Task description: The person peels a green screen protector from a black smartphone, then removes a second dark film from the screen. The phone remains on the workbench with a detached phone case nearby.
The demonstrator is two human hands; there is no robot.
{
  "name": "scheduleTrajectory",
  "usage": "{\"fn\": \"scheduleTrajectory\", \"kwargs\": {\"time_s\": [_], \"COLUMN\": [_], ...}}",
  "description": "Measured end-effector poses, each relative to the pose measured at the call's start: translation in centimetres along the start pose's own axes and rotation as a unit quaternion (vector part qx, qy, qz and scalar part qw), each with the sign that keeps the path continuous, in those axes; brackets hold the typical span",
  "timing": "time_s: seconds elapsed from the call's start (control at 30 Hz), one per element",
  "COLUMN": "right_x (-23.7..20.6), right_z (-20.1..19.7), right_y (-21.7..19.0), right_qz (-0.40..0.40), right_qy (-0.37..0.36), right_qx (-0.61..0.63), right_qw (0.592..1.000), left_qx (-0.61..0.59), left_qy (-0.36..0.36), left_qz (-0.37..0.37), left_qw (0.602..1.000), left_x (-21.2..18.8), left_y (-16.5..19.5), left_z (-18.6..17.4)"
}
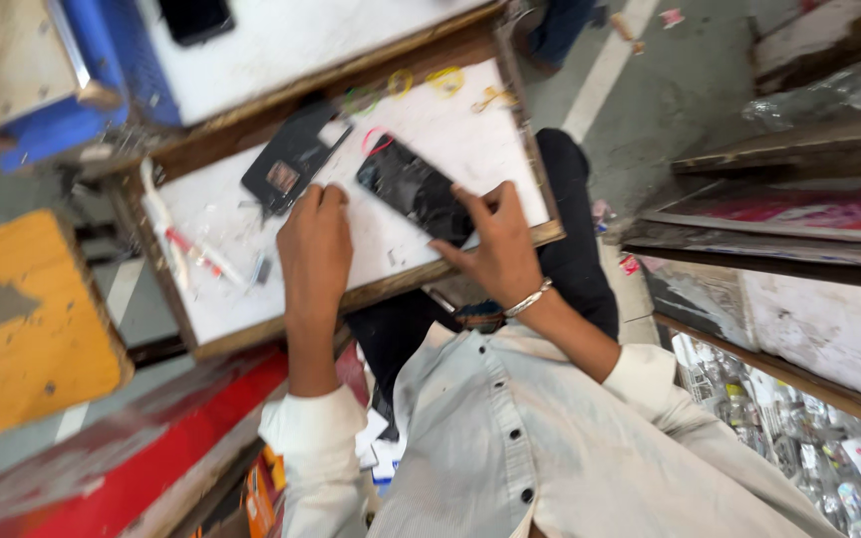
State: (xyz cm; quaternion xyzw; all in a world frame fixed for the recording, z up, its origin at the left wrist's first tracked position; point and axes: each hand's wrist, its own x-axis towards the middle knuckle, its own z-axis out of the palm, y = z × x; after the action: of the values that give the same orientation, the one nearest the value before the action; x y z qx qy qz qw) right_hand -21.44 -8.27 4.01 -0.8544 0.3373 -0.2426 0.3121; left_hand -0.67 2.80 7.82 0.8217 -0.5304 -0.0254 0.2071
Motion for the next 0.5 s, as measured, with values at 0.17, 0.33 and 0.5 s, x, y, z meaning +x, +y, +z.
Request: {"fn": "scheduleTrajectory", "kwargs": {"time_s": [0.17,0.33,0.5], "right_x": [0.1,0.3,0.2], "right_z": [-0.4,-0.9,-1.5], "right_y": [0.5,0.4,0.3], "right_qz": [-0.01,0.0,0.003], "right_qy": [0.009,0.005,0.0], "right_qx": [0.013,0.025,0.019], "right_qw": [1.0,1.0,1.0], "left_qx": [-0.026,-0.033,-0.068], "left_qy": [-0.018,0.008,0.028], "left_qz": [0.058,0.133,0.074], "left_qw": [0.998,0.991,0.995], "left_x": [0.4,-0.1,-0.8], "left_y": [3.1,7.0,7.1], "left_z": [0.8,3.2,4.0]}}
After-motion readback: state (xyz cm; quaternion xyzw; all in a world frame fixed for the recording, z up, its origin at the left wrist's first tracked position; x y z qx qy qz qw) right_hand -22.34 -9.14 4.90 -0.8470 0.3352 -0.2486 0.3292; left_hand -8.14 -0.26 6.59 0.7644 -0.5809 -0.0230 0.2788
